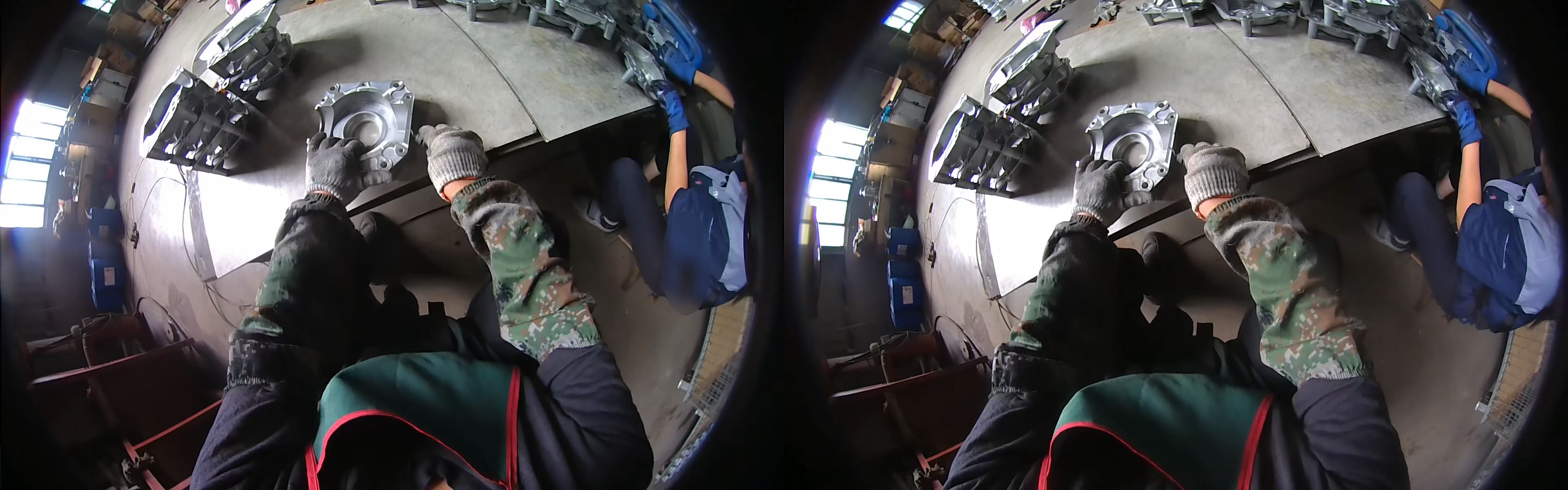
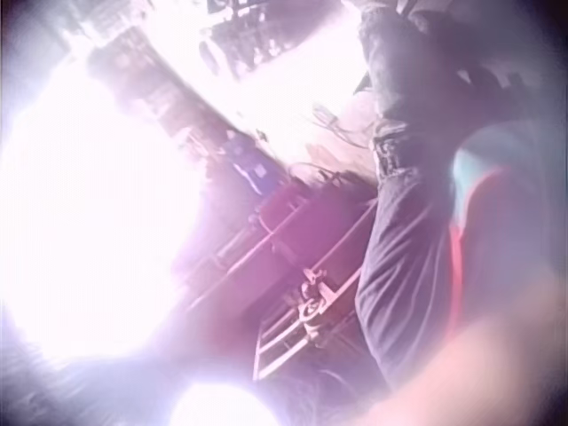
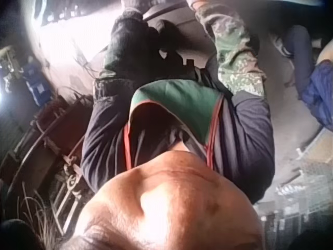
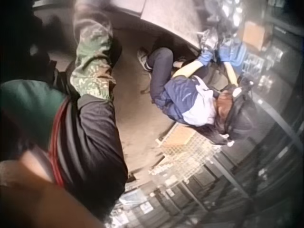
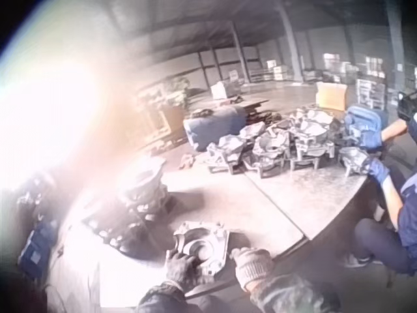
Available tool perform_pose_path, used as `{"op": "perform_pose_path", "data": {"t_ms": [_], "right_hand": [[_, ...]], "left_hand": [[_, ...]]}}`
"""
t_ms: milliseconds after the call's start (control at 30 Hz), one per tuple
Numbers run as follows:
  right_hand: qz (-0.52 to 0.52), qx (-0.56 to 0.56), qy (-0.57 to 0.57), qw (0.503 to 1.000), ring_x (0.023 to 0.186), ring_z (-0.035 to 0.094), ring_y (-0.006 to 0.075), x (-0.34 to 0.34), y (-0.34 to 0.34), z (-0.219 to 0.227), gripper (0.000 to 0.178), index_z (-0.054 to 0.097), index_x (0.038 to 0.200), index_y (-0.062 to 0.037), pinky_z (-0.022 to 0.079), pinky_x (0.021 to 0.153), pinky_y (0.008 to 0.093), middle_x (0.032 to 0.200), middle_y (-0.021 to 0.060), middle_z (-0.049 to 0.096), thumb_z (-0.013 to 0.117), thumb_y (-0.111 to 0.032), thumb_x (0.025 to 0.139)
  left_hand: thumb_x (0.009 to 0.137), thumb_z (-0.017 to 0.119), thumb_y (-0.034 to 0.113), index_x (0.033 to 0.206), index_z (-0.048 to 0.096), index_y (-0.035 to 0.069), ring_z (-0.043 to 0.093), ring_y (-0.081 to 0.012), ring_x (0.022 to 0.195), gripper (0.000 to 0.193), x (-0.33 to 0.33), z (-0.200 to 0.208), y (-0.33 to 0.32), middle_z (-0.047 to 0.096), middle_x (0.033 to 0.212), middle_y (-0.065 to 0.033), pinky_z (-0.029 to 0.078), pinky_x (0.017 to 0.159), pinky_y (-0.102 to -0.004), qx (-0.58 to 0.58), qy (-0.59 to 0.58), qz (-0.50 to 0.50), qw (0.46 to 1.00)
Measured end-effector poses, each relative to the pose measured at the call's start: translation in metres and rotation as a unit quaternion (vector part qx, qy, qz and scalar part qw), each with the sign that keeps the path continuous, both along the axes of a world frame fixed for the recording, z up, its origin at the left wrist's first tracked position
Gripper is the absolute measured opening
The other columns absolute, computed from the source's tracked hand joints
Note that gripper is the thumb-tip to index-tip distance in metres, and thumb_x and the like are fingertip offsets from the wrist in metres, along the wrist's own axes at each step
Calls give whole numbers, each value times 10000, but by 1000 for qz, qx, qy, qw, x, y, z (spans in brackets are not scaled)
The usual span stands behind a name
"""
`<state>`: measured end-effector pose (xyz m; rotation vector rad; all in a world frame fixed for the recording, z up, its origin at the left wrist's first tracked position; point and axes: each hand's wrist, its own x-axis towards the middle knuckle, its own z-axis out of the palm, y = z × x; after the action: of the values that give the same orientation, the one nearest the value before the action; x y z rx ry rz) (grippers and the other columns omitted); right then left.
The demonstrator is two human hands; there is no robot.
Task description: The person sits on the floor and repeatedly rubs the edges and inner surfaces of metal engine casings using a small handheld tool. The person handles the parts one at a time, rotating them to access different areas, and places them back on the table after finishing each unit.
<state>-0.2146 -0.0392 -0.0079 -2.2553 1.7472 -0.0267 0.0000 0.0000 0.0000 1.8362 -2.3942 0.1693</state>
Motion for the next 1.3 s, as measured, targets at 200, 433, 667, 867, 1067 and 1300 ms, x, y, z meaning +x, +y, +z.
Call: {"op": "perform_pose_path", "data": {"t_ms": [200,433,667,867,1067,1300], "right_hand": [[-85,93,-252,959,923,667,266,-12,19,-41,328,645,1167,-104,524,817,375,1042,93,700,681,-80,841],[-82,-15,35,996,992,656,349,-29,-53,15,356,654,1183,-179,532,870,428,1095,129,686,665,-331,861],[35,-109,258,959,979,672,357,20,-64,78,254,706,1068,-140,531,820,492,1073,143,696,583,-245,872],[63,-133,289,946,966,668,380,55,-88,54,243,713,1009,-112,504,773,585,1027,143,705,553,-239,877],[98,-113,387,910,951,680,370,26,-75,61,238,712,1021,-51,525,706,565,1025,182,699,571,-169,871],[108,-189,326,920,864,708,315,25,-42,42,210,741,952,-125,570,680,496,920,135,707,570,-116,832]], "left_hand": [[641,642,781,914,711,138,606,-294,1031,702,-23,2,-1,714,936,-65,351,996,-453,29,-11,72,997],[632,628,798,950,725,127,622,-270,1025,749,-32,-2,6,719,951,-76,346,1012,-436,5,61,78,995],[580,689,775,1007,734,164,583,-294,1128,747,-28,-2,11,702,1067,-106,316,1051,-462,-7,93,100,991],[560,726,759,1106,718,130,530,-290,1236,833,-13,-20,9,675,1181,-122,281,1093,-460,19,87,137,987],[580,695,789,1122,712,106,486,-315,1289,872,-34,-3,4,650,1242,-141,249,1123,-452,74,115,104,985],[585,726,757,1152,692,90,472,-320,1301,876,-20,-8,10,636,1255,-155,232,1137,-439,50,127,135,981]]}}
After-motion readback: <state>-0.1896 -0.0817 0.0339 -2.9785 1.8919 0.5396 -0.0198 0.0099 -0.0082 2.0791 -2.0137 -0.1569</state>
